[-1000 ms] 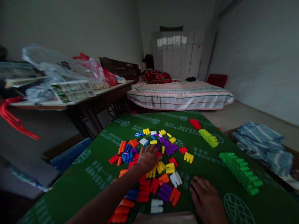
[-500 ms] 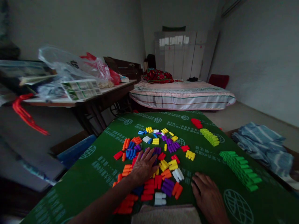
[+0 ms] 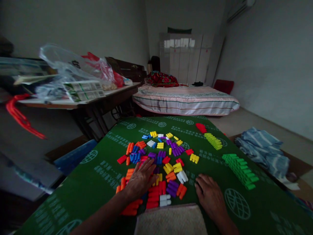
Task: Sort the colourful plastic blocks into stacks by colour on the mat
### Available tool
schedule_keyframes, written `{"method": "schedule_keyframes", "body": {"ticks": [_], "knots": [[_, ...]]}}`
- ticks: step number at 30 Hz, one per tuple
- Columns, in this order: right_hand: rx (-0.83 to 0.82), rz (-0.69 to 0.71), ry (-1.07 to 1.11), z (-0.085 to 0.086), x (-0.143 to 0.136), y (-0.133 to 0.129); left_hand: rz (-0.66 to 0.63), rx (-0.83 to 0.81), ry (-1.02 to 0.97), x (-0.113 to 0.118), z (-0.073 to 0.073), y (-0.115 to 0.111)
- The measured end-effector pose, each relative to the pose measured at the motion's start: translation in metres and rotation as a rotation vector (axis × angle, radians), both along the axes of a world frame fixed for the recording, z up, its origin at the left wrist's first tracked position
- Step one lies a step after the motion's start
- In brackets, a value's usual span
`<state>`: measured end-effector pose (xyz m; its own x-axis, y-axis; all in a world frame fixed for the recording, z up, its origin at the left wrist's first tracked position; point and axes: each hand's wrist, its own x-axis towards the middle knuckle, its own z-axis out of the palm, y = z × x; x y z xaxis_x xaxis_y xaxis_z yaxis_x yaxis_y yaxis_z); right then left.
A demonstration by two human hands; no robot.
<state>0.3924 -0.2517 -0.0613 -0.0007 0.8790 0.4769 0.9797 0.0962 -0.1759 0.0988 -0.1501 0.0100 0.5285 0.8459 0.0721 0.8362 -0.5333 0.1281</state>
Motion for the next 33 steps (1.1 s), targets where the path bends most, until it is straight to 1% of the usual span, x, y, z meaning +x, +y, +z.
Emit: {"method": "schedule_keyframes", "body": {"ticks": [3,5,8,13,16,20,26,33], "knots": [[-0.002,0.001,0.009,0.004,-0.002,-0.001,0.012,-0.009,0.023,-0.006,0.002,-0.003],[-0.004,0.004,0.009,0.006,-0.003,-0.001,0.012,-0.021,0.044,-0.01,0.001,-0.006],[0.001,0.005,0.004,0.006,-0.003,0.0,-0.007,-0.008,0.055,-0.015,-0.005,-0.009],[0.011,0.0,0.016,0.001,-0.001,0.001,-0.003,0.074,0.036,-0.018,-0.019,-0.007],[0.006,0.0,0.023,0.0,-0.001,0.001,0.007,0.105,0.03,-0.017,-0.023,-0.006],[-0.005,0.001,0.02,0.001,-0.002,0.002,0.016,0.114,0.027,-0.014,-0.02,-0.007],[-0.003,0.006,0.0,0.002,-0.001,0.002,0.027,0.078,0.04,-0.012,-0.013,-0.009],[-0.005,0.024,0.029,-0.002,0.003,0.003,0.018,0.074,0.052,-0.013,-0.017,-0.008]]}}
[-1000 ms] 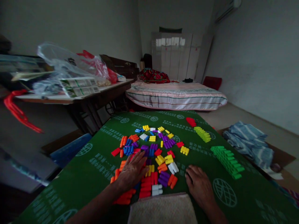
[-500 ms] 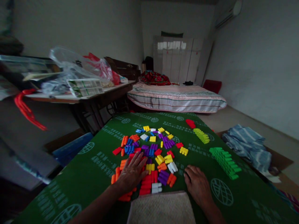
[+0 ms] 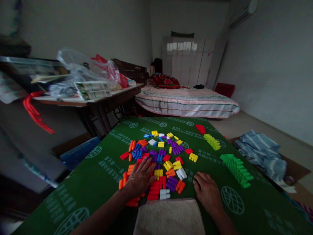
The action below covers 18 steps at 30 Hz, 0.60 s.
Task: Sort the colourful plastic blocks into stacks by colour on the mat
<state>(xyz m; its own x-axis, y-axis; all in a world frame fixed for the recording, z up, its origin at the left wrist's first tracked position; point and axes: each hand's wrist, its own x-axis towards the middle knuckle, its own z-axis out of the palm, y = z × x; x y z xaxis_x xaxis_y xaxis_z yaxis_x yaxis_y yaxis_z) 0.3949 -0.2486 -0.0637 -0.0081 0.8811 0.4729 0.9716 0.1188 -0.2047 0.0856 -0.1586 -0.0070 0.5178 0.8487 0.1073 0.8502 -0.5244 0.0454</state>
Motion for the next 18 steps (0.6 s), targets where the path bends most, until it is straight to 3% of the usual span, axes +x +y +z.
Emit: {"method": "schedule_keyframes", "body": {"ticks": [7,18], "knots": [[-0.022,-0.004,-0.002,0.0019,-0.0002,-0.001,-0.004,0.017,-0.008,-0.0002,-0.0044,0.0005],[-0.027,-0.006,0.024,0.0011,0.001,-0.0007,0.029,-0.004,-0.018,0.0035,0.0001,-0.0019]]}}
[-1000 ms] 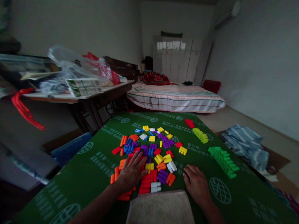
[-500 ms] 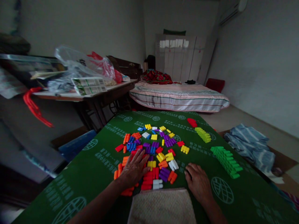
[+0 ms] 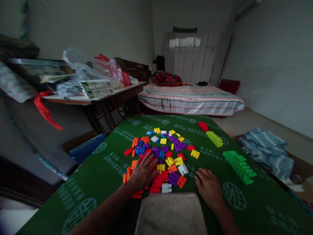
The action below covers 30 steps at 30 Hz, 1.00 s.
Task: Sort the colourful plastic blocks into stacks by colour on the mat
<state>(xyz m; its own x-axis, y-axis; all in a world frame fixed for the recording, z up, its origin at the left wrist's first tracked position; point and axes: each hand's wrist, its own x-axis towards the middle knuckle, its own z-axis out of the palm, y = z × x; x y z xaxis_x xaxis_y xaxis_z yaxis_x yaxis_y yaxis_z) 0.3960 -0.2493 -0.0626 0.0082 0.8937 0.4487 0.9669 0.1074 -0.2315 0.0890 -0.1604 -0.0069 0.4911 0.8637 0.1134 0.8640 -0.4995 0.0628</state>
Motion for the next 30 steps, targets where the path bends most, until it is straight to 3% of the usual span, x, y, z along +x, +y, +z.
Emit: {"method": "schedule_keyframes", "body": {"ticks": [30], "knots": [[0.039,0.014,-0.008,-0.0037,0.0048,-0.0028,0.031,0.028,-0.114,0.0084,-0.0009,-0.004]]}}
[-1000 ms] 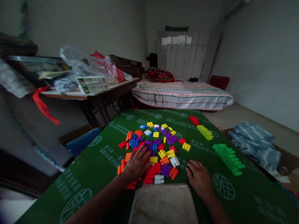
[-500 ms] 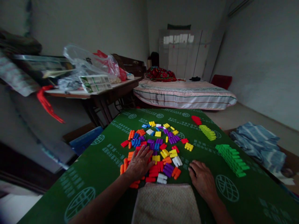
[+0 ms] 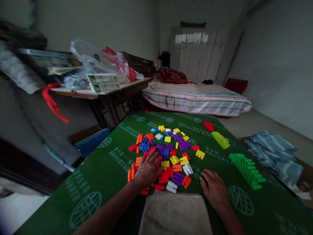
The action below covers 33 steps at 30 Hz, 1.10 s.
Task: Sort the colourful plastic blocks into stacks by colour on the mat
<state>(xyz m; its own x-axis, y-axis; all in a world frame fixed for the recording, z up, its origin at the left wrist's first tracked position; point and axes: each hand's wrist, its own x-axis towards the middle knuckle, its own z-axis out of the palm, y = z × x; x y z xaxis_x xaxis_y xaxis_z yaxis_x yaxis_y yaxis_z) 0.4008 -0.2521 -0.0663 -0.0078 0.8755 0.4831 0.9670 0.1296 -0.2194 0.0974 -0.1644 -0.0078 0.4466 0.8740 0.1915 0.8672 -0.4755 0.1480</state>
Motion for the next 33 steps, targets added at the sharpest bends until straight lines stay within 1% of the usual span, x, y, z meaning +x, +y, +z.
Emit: {"method": "schedule_keyframes", "body": {"ticks": [14,20,33], "knots": [[0.005,0.0,0.0,0.0004,0.0009,-0.0005,-0.006,0.036,0.002,-0.0002,-0.0013,-0.0013],[-0.009,-0.005,0.019,-0.0005,0.0007,0.0002,-0.008,0.032,0.01,0.0,0.0032,-0.0021],[-0.023,-0.021,0.016,0.0067,-0.0045,0.0012,0.0,0.016,0.016,-0.0002,0.0068,0.001]]}}
